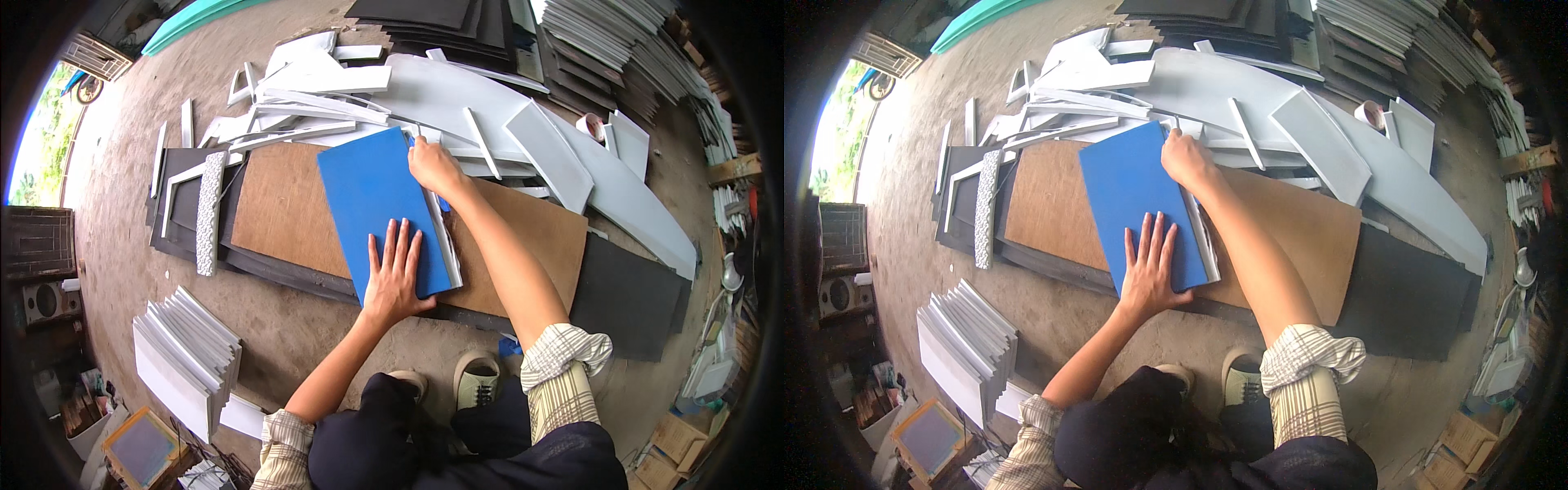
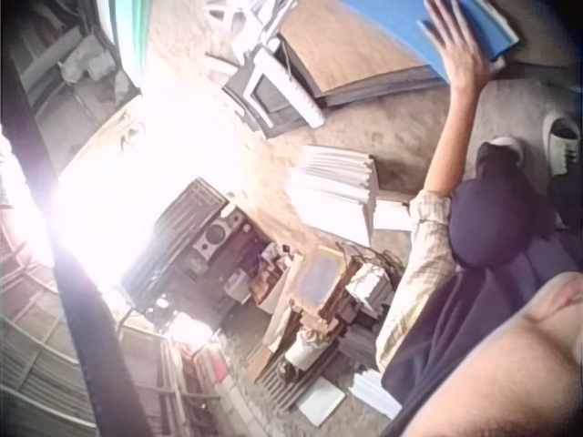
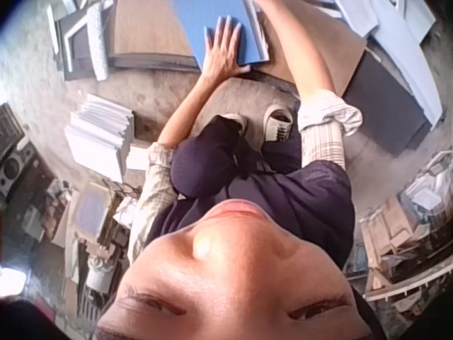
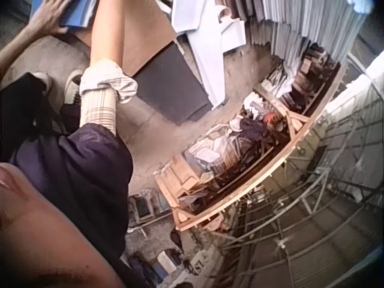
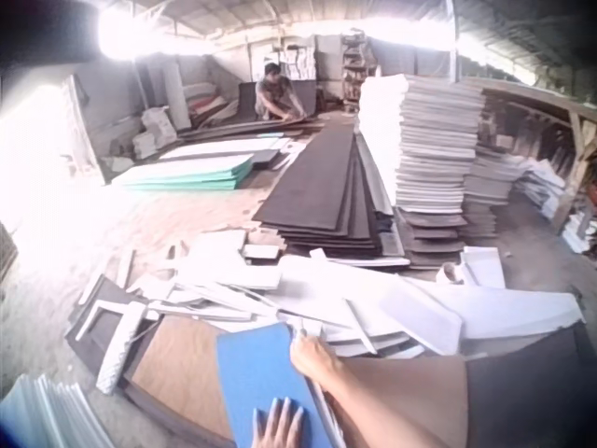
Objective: The person sits on the floor and uses a utility knife to cut white foam sheets to size, using a blue rectangular board as a template. The person repeatedly aligns the template, cuts the foam, and discards the excess pieces.
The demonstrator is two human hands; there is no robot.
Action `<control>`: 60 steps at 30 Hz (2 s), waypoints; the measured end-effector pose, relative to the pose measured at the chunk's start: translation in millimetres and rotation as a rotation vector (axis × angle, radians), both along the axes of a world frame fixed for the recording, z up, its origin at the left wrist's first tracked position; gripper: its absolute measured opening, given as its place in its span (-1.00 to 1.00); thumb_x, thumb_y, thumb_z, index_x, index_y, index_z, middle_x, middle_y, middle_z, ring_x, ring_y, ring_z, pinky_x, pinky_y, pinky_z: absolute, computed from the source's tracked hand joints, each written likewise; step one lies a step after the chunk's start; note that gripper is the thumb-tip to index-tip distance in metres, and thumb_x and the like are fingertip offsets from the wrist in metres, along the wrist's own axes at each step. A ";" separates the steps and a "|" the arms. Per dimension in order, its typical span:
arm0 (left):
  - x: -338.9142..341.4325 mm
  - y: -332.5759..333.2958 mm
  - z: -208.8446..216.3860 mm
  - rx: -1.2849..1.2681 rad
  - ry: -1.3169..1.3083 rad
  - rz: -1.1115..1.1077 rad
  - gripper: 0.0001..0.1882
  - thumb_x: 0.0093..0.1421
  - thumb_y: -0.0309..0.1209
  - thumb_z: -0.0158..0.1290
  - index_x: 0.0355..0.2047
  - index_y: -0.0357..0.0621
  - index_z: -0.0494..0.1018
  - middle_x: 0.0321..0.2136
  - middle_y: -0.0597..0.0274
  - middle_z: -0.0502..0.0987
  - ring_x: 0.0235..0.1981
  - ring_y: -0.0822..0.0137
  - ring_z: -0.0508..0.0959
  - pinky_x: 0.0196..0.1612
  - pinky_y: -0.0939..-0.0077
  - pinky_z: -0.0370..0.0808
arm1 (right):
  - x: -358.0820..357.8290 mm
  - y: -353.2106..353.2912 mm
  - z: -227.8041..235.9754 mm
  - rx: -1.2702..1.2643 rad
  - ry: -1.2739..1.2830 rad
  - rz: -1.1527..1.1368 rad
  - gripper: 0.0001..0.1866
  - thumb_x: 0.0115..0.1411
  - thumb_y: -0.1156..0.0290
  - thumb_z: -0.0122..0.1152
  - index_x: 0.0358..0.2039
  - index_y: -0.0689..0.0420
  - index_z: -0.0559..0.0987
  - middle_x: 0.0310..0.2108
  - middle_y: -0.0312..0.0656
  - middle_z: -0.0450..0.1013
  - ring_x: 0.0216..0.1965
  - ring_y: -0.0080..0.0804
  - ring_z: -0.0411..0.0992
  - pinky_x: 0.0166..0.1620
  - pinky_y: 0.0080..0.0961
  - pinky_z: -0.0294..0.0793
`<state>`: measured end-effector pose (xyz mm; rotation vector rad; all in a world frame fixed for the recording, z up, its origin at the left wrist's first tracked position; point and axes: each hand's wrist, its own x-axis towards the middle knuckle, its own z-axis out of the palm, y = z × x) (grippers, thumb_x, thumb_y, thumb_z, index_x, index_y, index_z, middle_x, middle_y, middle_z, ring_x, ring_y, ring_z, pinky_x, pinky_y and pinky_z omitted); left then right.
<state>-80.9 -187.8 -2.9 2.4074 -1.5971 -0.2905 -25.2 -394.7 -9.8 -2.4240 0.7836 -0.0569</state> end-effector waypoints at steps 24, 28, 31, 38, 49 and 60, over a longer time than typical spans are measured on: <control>0.0 9.1 -5.2 -0.130 -0.036 0.026 0.18 -0.42 0.11 0.22 0.17 -0.25 0.00 0.21 -0.09 -0.08 0.26 0.00 -0.15 0.21 -0.13 -0.27 | -63.6 53.5 24.9 0.325 0.636 0.021 -0.74 0.01 0.49 -0.13 -0.56 0.36 0.53 -0.59 0.03 0.48 -0.62 -0.28 0.49 -0.49 -0.36 0.49; -3.7 9.2 -9.5 -0.173 -0.063 0.025 0.17 -0.41 0.11 0.21 0.17 -0.24 0.01 0.20 -0.08 -0.05 0.26 0.00 -0.14 0.21 -0.13 -0.26 | -114.8 73.1 24.3 0.407 0.577 -0.003 -0.70 0.03 0.45 -0.21 -0.58 0.42 0.44 -0.67 0.09 0.42 -0.74 -0.18 0.41 -0.63 -0.28 0.42; -6.7 9.5 -9.6 -0.183 -0.082 0.035 0.16 -0.41 0.12 0.20 0.17 -0.24 0.01 0.20 -0.08 -0.05 0.26 0.01 -0.13 0.21 -0.13 -0.25 | -150.0 91.8 18.1 0.388 0.534 -0.077 -0.70 0.08 0.42 -0.22 -0.45 0.44 0.41 -0.64 0.12 0.43 -0.72 -0.17 0.43 -0.60 -0.27 0.45; -9.2 3.0 -7.8 -0.175 -0.147 0.034 0.14 -0.35 0.15 0.16 0.17 -0.24 0.00 0.20 -0.08 -0.06 0.26 0.01 -0.14 0.20 -0.13 -0.26 | -222.6 126.5 -8.5 0.155 0.430 -0.061 -0.69 0.17 0.36 -0.22 -0.29 0.38 0.35 -0.57 0.20 0.43 -0.60 -0.05 0.47 -0.47 -0.17 0.46; -8.7 3.1 -10.7 -0.133 -0.152 0.019 0.08 -0.21 0.19 0.05 0.18 -0.29 -0.03 0.21 -0.09 -0.09 0.27 0.01 -0.19 0.21 -0.12 -0.29 | -214.0 56.3 12.3 -0.425 0.115 -0.272 -0.75 0.14 0.34 -0.02 -0.24 0.24 0.37 -0.25 0.04 0.32 -0.22 -0.06 0.33 -0.23 -0.23 0.39; -8.8 9.0 -9.9 -0.306 -0.032 -0.022 -0.05 -0.18 0.04 0.13 0.20 0.07 0.00 0.21 0.05 -0.03 0.25 -0.03 -0.11 0.16 -0.21 -0.17 | -164.6 99.9 -30.3 0.204 -0.244 -0.362 -0.57 0.03 0.53 0.08 -0.04 0.24 0.30 -0.20 0.12 0.35 -0.16 0.01 0.36 -0.07 -0.23 0.33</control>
